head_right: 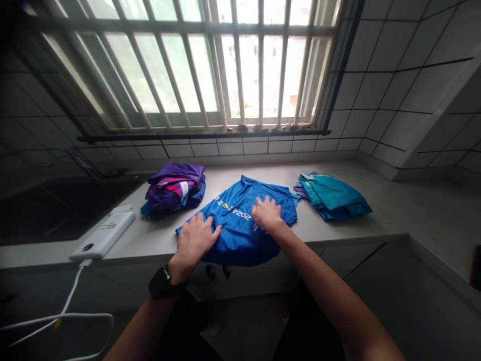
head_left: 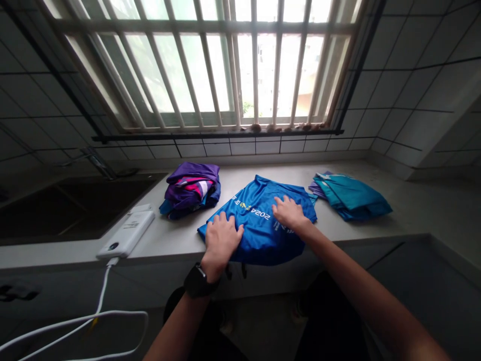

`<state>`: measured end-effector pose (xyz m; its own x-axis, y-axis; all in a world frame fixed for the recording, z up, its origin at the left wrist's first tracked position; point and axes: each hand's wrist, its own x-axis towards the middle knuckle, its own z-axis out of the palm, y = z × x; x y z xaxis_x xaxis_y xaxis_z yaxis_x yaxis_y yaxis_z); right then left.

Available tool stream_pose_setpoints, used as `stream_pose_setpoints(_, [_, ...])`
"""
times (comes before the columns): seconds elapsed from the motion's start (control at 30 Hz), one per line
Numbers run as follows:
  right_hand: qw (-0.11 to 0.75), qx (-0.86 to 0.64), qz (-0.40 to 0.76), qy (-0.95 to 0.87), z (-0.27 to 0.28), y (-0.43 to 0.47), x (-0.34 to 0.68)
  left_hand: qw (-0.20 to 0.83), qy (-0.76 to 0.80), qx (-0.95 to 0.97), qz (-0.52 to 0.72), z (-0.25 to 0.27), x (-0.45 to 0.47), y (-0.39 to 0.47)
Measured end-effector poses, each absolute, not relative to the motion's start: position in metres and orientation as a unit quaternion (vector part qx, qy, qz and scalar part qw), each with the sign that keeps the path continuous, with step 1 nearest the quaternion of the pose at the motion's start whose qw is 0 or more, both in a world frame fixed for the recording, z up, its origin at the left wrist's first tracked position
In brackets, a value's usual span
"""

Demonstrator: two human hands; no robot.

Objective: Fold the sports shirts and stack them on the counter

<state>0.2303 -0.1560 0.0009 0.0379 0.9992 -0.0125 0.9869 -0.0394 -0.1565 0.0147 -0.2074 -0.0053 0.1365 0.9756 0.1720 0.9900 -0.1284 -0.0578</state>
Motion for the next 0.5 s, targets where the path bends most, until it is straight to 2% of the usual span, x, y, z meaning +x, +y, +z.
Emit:
stream_pose_setpoints(0.1, [0.006,-0.718,0.109,-0.688,-0.014,-0.175,0.231,0.072,-0.603,-0.789,-0.091,-0.021,-0.012,-0.21])
stream_pose_setpoints(0.2, [-0.006,-0.69,0.102,-0.717,-0.02,-0.159,0.246,0.046,-0.615,-0.782,-0.09,-0.033,-0.016,-0.216])
stream_pose_setpoints(0.37, [-0.029,-0.601,0.078,-0.795,-0.006,-0.112,0.261,0.073,-0.627,-0.77,-0.095,-0.026,0.019,-0.234])
stream_pose_setpoints(0.43, [-0.017,-0.593,0.055,-0.803,0.0,-0.113,0.262,0.067,-0.61,-0.781,-0.114,-0.021,0.02,-0.239])
stream_pose_setpoints(0.5, [0.033,-0.587,0.023,-0.809,0.002,-0.134,0.262,0.053,-0.573,-0.805,-0.145,-0.022,0.005,-0.241])
